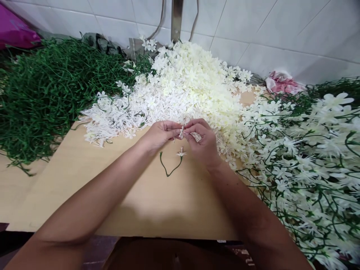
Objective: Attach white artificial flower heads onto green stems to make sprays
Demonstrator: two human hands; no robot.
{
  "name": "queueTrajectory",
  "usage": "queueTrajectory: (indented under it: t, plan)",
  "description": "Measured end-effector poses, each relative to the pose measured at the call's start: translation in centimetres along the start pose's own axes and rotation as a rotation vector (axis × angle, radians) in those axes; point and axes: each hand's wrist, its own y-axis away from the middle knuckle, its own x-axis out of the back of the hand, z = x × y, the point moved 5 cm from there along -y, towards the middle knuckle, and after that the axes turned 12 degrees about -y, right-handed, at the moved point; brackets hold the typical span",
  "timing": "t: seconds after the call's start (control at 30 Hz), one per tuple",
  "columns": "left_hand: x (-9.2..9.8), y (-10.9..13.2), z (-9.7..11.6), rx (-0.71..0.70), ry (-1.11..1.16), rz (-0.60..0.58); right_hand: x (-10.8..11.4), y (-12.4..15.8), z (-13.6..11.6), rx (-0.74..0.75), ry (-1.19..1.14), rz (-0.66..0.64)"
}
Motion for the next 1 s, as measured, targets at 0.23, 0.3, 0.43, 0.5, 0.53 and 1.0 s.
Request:
queueTrajectory:
  t: [0.23,0.3,0.43,0.5,0.53,1.0]
  plan:
    - [0.8,1.5,-0.6,0.024,-0.036,-0.021,-1.1,0.7,-0.9,0.012,-0.043,-0.108]
    - [0.9,1.9,-0.7,0.008,-0.032,-0.038,-1.3,1.0,-0.8,-0.094,-0.101,-0.068]
    - [0.8,2.7,-0.7,-0.046,-0.077,-0.093,-1.9,1.8,-0.5,-0.358,-0.328,0.05]
    - [0.9,3.1,-0.5,-0.094,-0.091,-0.129,-2.3,2.1,-0.8,-0.431,-0.417,0.078]
    - [1.0,3.3,-0.3,-0.12,-0.094,-0.154,-2.5,2.3,-0.9,-0.451,-0.438,0.094]
    - [1.6,4.7,-0.1,-0.172,-0.19,-0.348,-4.2,4.5,-3.2,-0.572,-0.472,0.16]
